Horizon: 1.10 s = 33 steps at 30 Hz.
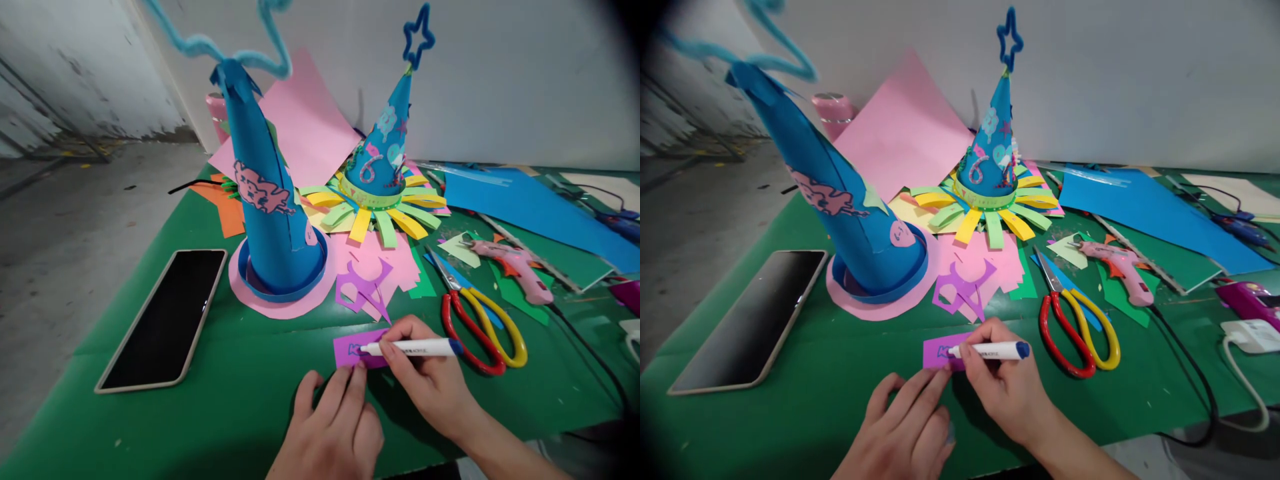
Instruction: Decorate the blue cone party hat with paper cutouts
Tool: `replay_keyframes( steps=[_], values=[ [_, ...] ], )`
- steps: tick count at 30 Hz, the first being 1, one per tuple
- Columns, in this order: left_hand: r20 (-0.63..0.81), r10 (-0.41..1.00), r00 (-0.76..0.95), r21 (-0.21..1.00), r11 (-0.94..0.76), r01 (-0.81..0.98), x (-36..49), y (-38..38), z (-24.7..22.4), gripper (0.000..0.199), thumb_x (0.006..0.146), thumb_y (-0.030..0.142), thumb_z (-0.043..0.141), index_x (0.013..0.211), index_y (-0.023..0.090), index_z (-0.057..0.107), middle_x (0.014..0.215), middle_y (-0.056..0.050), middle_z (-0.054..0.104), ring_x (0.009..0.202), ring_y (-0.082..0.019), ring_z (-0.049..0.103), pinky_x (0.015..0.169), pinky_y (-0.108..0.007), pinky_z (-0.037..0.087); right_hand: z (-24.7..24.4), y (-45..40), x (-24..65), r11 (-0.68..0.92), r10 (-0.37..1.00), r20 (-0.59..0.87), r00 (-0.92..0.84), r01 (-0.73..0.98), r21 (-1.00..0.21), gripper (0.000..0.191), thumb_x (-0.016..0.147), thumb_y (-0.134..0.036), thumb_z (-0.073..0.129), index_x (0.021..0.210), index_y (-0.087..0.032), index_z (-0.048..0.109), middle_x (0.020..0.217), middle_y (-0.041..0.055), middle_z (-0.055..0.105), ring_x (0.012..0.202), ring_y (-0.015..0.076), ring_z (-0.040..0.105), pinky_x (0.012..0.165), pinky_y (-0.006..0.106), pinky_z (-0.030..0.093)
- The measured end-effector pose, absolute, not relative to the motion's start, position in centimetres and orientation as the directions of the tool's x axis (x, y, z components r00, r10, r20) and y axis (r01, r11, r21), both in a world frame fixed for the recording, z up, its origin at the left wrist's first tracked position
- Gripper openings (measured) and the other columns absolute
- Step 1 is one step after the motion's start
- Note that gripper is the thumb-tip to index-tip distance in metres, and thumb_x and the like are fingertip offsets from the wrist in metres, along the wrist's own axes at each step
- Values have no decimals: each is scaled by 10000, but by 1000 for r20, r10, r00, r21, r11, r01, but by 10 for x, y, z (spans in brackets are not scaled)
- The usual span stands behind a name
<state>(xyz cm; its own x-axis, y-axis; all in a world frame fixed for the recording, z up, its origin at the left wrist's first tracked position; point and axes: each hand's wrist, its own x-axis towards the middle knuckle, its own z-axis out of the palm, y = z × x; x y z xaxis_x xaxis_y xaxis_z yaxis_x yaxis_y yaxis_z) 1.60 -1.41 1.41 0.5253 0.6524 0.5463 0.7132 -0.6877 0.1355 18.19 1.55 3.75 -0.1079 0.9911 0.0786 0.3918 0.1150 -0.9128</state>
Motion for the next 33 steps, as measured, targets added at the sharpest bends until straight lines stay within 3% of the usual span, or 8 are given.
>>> replay_keyframes(
  steps=[5,33],
  values=[
    [488,665,565,124,-694,710,15,-14,18,177,848,210,434,744,191,577,1024,-73,677,962,-190,555,809,-372,309,38,16,181,111,991,74,-109,384,-917,105,873,-235,476,777,-209,513,644,-40,476,527,100,433,478,219,350],
    [494,676,546,160,-688,708,15,-14,18,199,864,213,420,728,189,564,1019,-83,683,961,-190,568,795,-372,309,38,16,180,104,992,69,-105,384,-918,92,868,-230,489,781,-209,508,640,-38,477,529,103,432,473,226,345]
  ],
)
